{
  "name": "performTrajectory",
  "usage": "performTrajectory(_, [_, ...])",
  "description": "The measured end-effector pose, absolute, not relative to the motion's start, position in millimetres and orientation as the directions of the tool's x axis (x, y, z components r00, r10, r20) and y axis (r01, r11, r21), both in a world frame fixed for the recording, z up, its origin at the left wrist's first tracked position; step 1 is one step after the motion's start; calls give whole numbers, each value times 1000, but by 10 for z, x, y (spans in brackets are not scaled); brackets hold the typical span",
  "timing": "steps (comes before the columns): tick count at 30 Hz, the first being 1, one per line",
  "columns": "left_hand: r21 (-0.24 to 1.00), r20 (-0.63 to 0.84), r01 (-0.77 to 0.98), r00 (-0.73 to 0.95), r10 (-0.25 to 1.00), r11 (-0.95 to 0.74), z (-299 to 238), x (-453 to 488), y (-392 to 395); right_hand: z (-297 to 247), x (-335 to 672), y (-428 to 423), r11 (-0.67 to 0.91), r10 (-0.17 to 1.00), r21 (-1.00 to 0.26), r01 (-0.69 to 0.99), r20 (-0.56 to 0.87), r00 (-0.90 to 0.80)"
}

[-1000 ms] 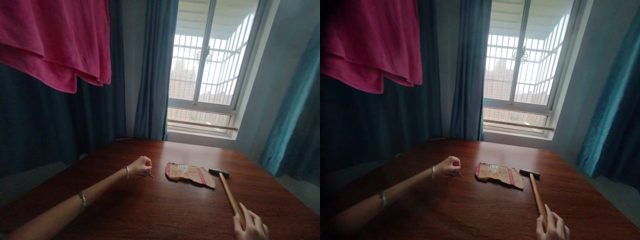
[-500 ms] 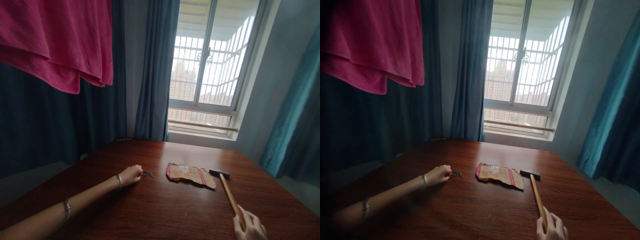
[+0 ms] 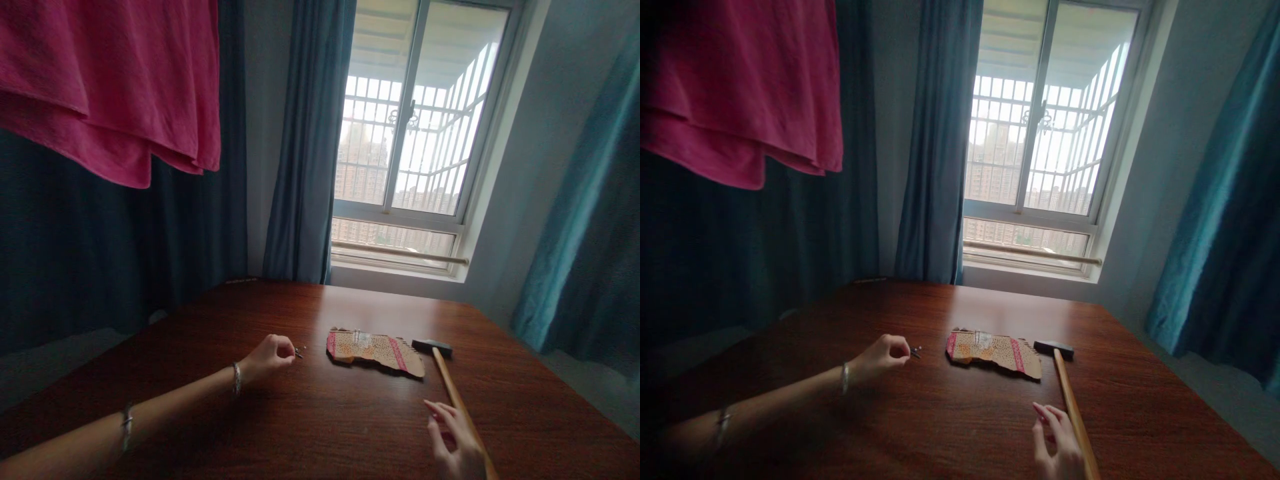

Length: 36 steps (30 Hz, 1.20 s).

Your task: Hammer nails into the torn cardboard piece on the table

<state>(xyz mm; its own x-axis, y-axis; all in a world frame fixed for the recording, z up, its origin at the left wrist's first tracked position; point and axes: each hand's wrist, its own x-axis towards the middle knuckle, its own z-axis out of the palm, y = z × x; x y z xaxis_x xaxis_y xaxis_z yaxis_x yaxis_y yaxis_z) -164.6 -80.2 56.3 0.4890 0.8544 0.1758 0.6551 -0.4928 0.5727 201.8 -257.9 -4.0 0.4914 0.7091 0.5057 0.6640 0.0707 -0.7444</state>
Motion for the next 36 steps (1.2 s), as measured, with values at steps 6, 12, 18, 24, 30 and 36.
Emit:
performTrajectory(6, [875,121,374,449,886,-309,474,-1020,-1073,341,1147,-2187,245,935,-925,289,305,181])
performTrajectory(12, [954,123,190,462,878,-234,366,-626,-1252,429,911,-1883,212,973,-968,136,222,60])
performTrajectory(18, [952,135,186,460,878,-244,313,-580,-1314,465,907,-1895,223,970,-951,214,238,45])
performTrajectory(24, [962,176,97,494,851,-255,312,-515,-1154,436,1077,-1642,227,967,-950,216,246,69])
performTrajectory(30, [982,184,-81,212,960,-170,284,-374,-507,392,1500,-975,289,908,-881,375,376,184])
performTrajectory(36, [956,78,-288,51,996,-60,383,-115,126,216,1575,-529,319,885,-843,432,428,182])
